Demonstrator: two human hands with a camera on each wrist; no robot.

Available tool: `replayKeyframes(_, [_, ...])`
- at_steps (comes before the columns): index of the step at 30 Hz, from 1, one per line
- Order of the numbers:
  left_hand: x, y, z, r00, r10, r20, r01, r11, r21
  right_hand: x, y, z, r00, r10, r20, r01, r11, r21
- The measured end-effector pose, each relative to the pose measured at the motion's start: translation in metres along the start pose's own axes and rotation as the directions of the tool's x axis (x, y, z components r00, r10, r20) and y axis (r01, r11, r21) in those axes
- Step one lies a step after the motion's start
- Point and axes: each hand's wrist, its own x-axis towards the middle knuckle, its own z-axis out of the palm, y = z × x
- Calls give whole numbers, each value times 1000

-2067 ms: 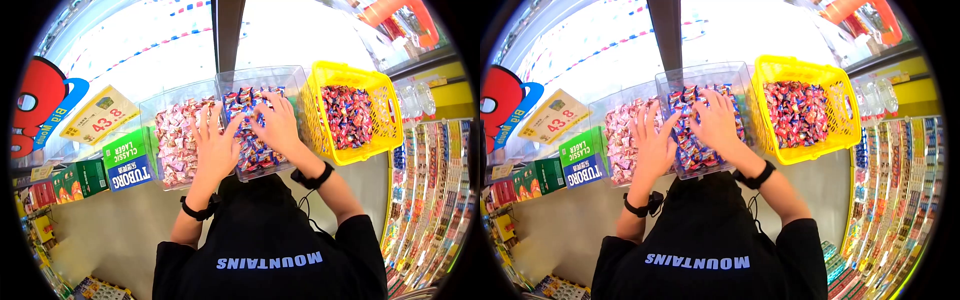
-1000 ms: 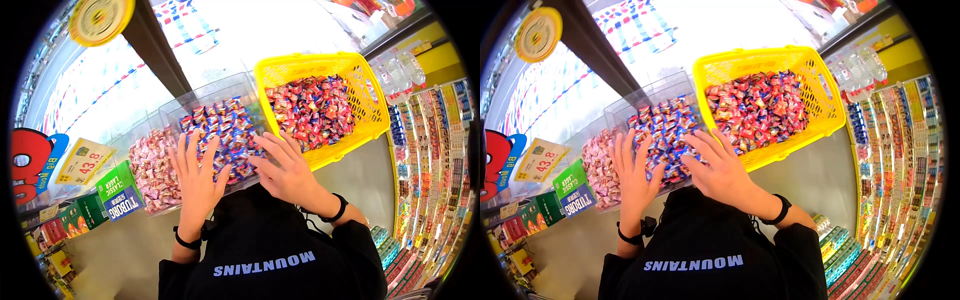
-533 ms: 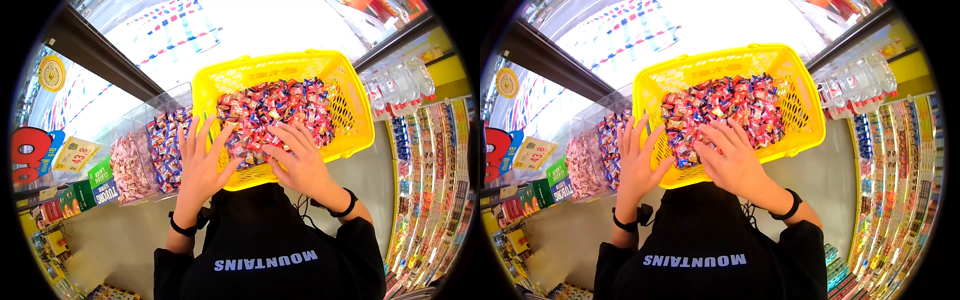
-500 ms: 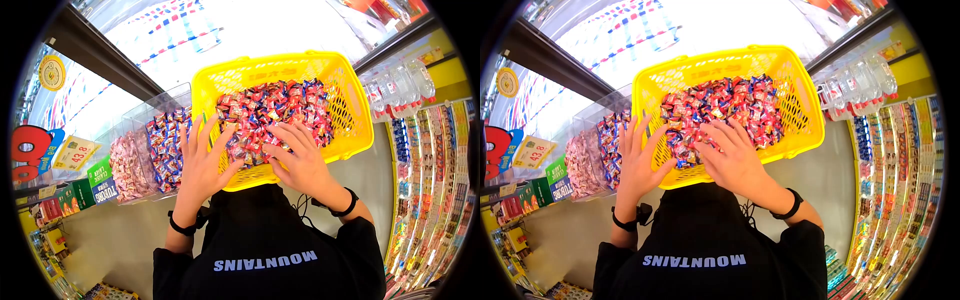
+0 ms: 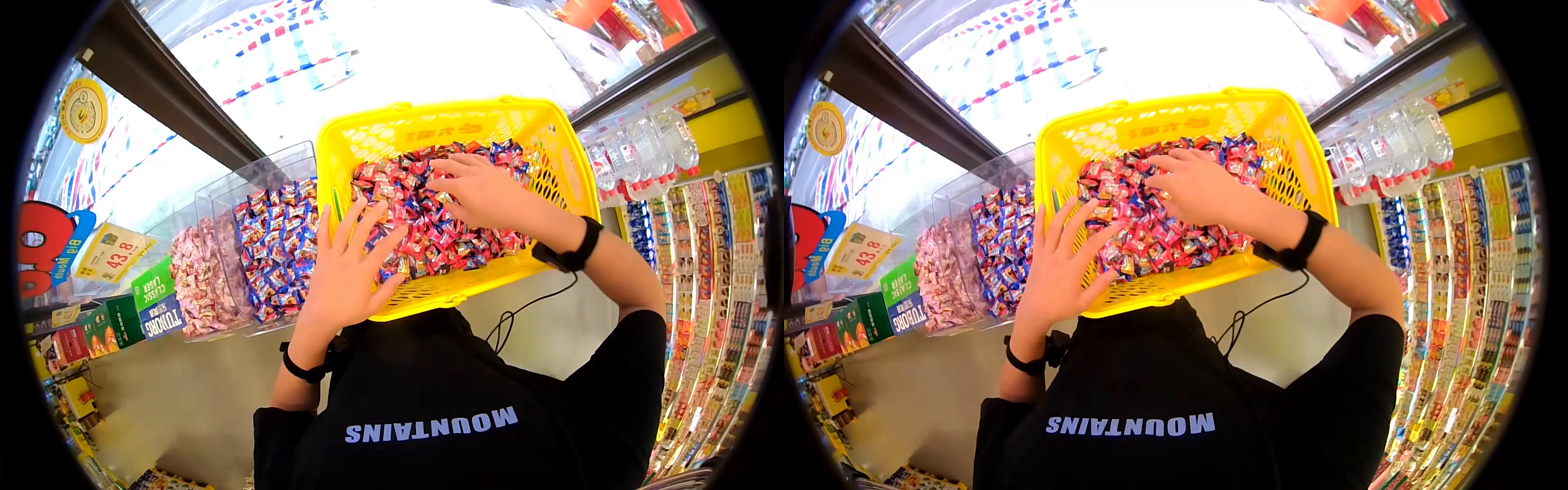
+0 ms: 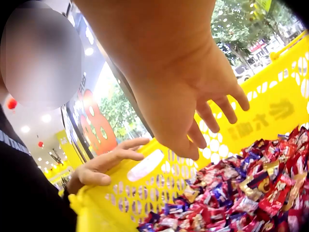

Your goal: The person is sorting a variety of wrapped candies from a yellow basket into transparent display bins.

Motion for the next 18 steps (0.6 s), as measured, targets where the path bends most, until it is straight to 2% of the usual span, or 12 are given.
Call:
replayKeyframes(3, [-3, -1, 2, 1000, -6, -19, 6, 1000, -21, 19, 25, 35, 985, 22, 173, 4, 989, -148])
replayKeyframes(6, [-3, -2, 3, 1000, -5, -28, 4, 999, -39, 37, 34, 45, 920, 166, 354, -94, 973, -212])
replayKeyframes(10, [-3, -3, 5, 999, -5, -54, 1, 998, -62, 43, 37, 56, 923, 160, 349, -61, 959, -278])
replayKeyframes(14, [-3, -3, 6, 998, -13, -64, 8, 997, -78, 41, 46, 69, 946, 98, 310, -50, 986, -160])
replayKeyframes(18, [-3, -2, 7, 997, -25, -67, 20, 997, -75, 48, 43, 51, 916, 105, 387, -50, 987, -150])
